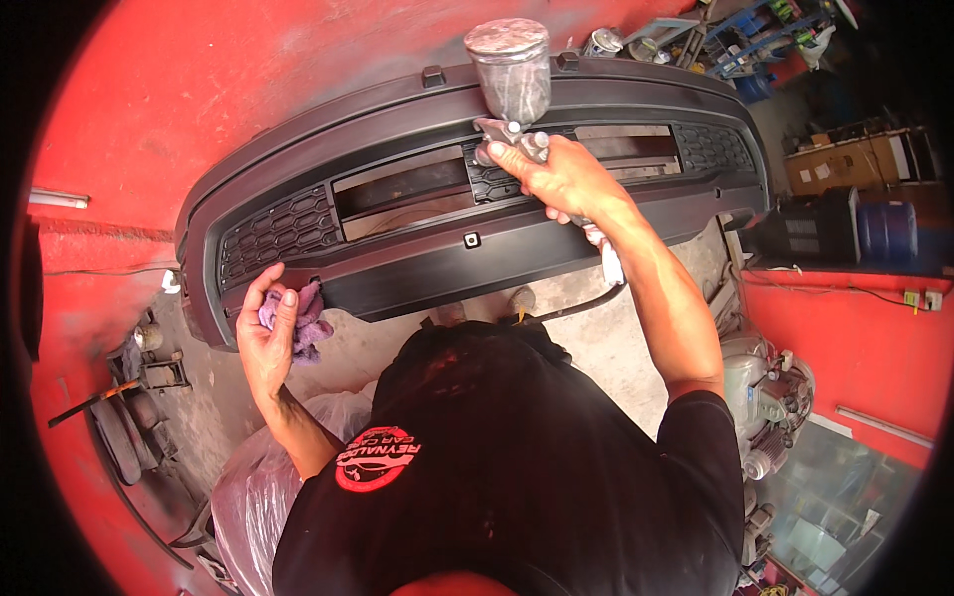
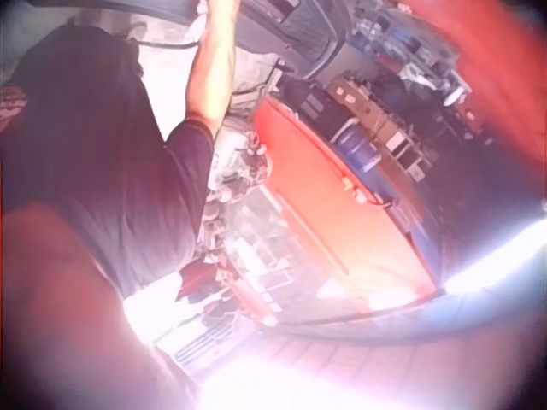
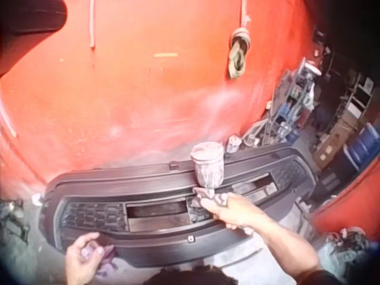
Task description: The person cleans and paints a car bumper using a cloth and a spray gun, then moves the bumper.
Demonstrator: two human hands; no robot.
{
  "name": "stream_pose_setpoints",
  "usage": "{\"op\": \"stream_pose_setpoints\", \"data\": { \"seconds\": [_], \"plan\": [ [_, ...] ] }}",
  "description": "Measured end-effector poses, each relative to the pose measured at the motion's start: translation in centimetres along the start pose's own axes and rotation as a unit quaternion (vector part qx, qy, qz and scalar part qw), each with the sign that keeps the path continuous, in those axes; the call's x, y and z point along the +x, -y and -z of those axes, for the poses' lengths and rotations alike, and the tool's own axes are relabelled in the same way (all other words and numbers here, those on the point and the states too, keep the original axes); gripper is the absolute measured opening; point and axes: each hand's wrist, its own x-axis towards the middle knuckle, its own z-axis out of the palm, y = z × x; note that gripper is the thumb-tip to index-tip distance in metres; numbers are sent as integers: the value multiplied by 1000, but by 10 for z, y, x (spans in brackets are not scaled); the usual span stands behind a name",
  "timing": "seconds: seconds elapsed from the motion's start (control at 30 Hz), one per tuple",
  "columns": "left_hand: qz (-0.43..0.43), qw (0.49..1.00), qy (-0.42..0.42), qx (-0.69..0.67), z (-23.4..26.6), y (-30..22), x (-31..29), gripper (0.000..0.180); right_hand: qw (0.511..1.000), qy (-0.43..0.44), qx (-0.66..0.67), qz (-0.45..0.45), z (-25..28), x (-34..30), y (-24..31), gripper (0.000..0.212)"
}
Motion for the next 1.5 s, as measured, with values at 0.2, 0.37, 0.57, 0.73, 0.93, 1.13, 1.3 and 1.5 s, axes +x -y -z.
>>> {"op": "stream_pose_setpoints", "data": {
  "seconds": [0.2,0.37,0.57,0.73,0.93,1.13,1.3,1.5],
  "plan": [
    [16,998,46,38,12,-2,-4,39,998,-35,21,-56,15,-1,-20,74],
    [-3,998,62,26,13,6,-4,40,991,-35,58,-116,40,-28,-37,64],
    [-39,995,89,-3,6,-3,8,42,990,-35,43,-126,85,-47,-61,61],
    [-44,993,111,5,3,-7,14,42,986,-73,-36,-145,108,-55,-65,62],
    [-42,994,102,-15,-4,-3,12,40,985,27,23,-168,83,-46,-49,67],
    [-6,994,104,-39,-4,0,3,40,990,44,36,-132,59,-37,-34,69],
    [18,993,95,-69,-2,2,-1,39,990,74,17,-120,30,-27,-3,72],
    [-7,1000,22,5,16,11,-3,36,983,173,38,-46,-10,-7,12,75]
  ]
}}
